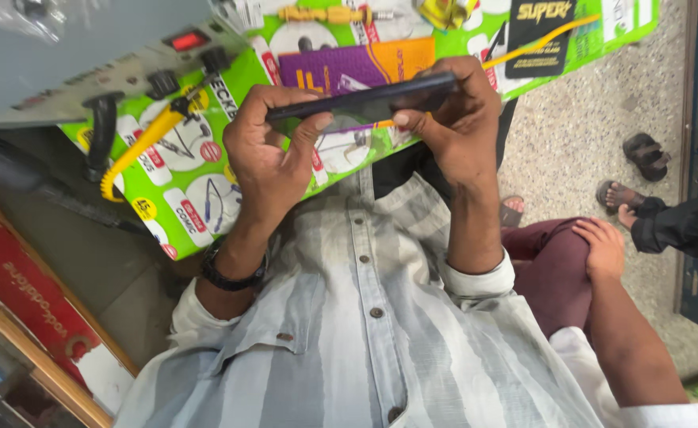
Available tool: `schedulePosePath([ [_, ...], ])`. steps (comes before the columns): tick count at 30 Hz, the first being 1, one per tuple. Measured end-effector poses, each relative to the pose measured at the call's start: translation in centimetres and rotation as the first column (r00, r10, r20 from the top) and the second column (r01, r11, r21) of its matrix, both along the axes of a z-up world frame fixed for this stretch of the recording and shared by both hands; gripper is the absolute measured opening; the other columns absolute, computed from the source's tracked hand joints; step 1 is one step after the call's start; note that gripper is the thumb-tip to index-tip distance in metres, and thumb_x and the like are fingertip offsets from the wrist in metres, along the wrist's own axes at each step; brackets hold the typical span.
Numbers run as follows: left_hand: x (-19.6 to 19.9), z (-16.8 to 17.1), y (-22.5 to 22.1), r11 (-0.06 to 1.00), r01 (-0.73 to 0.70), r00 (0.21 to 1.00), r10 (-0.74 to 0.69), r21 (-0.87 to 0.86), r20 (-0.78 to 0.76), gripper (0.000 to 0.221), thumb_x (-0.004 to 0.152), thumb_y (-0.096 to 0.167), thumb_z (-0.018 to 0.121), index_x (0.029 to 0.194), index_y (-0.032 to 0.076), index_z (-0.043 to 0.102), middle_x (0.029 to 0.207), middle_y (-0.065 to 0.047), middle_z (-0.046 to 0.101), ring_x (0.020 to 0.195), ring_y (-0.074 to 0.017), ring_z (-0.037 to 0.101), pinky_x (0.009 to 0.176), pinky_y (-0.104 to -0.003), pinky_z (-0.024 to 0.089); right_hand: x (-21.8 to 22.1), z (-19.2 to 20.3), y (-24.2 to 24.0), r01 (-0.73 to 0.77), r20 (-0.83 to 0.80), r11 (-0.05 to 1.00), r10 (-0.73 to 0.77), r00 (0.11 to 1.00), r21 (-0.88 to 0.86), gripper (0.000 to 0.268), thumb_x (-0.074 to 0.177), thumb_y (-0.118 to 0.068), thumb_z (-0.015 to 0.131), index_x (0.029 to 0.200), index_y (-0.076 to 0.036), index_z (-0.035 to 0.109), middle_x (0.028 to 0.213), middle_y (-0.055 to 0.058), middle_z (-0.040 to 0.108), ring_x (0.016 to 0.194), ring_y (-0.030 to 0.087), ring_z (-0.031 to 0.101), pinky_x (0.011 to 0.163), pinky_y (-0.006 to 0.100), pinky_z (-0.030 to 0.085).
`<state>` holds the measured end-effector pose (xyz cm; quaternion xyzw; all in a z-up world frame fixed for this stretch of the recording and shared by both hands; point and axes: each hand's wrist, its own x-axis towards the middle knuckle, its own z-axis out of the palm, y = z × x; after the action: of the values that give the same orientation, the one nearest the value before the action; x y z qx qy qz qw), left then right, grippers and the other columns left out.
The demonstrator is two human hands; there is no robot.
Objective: The person disassembles a smartphone, removes the battery, and applies adhesive to the frame. They then reassemble the phone by placing the back cover and pressing the edges to secure it.
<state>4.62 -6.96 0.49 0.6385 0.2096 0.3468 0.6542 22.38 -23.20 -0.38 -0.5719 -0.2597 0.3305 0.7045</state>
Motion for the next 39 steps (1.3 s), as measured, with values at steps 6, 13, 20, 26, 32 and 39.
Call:
schedulePosePath([
  [6,3.3,0.2,2.4,0.993,-0.074,0.997,0.073,0.092,0.015,0.022,0.103,0.004,0.08,0.113,-0.002,0.061,0.107,-0.006,0.07,0.09,-0.0075,0.064,0.081,-0.021,0.055,2.0,0.3,4.2,-0.04,-0.103,0.958,0.072,0.992,0.284,0.034,0.108,-0.016,0.07,0.134,-0.002,0.055,0.117,0.006,0.066,0.106,0.012,0.065,0.093,0.026,0.055],
  [13,5.6,-0.9,4.4,0.983,-0.077,0.997,0.078,0.167,0.001,0.021,0.1,0.002,0.081,0.109,-0.001,0.062,0.097,-0.005,0.069,0.084,-0.0074,0.059,0.077,-0.022,0.052,2.8,-2.0,7.6,0.113,-0.319,0.905,0.025,0.948,0.409,0.03,0.111,-0.03,0.056,0.123,-0.003,0.059,0.113,0.009,0.069,0.101,0.017,0.07,0.085,0.03,0.058],
  [20,5.4,-1.3,4.4,0.987,-0.029,1.0,0.029,0.161,0.003,0.022,0.104,0.003,0.078,0.114,-0.001,0.059,0.109,-0.008,0.071,0.091,-0.0084,0.065,0.083,-0.022,0.055,3.1,-3.2,7.4,0.144,-0.226,0.921,-0.063,0.972,0.361,0.028,0.112,-0.028,0.06,0.12,-0.001,0.061,0.114,0.011,0.068,0.103,0.016,0.068,0.097,0.031,0.056],
  [26,5.2,-1.1,4.5,0.986,-0.017,1.0,0.019,0.163,-0.012,0.023,0.102,0.002,0.078,0.114,-0.002,0.059,0.114,-0.01,0.071,0.094,-0.0095,0.066,0.087,-0.025,0.058,3.3,-3.7,7.3,0.163,-0.145,0.93,-0.121,0.982,0.328,0.027,0.111,-0.027,0.062,0.117,-0.001,0.062,0.109,0.01,0.067,0.099,0.016,0.066,0.093,0.03,0.053],
  [32,5.2,0.2,4.7,0.995,0.09,0.995,-0.092,0.053,0.041,0.02,0.102,0.001,0.076,0.116,-0.003,0.061,0.114,-0.012,0.072,0.101,-0.0125,0.071,0.087,-0.025,0.06,3.2,-3.0,7.4,0.218,-0.17,0.918,-0.169,0.971,0.331,0.028,0.113,-0.028,0.062,0.117,-0.001,0.063,0.105,0.01,0.067,0.096,0.015,0.064,0.091,0.028,0.051],
  [39,4.3,1.3,5.5,0.914,0.382,0.904,-0.339,-0.136,0.262,0.027,0.108,0.003,0.065,0.133,-0.006,0.061,0.119,-0.009,0.071,0.102,-0.0096,0.068,0.094,-0.024,0.057,2.0,0.7,6.9,0.417,-0.509,0.873,-0.247,0.825,0.253,0.032,0.106,-0.026,0.062,0.123,0.002,0.065,0.115,0.009,0.071,0.106,0.017,0.069,0.104,0.035,0.055],
])
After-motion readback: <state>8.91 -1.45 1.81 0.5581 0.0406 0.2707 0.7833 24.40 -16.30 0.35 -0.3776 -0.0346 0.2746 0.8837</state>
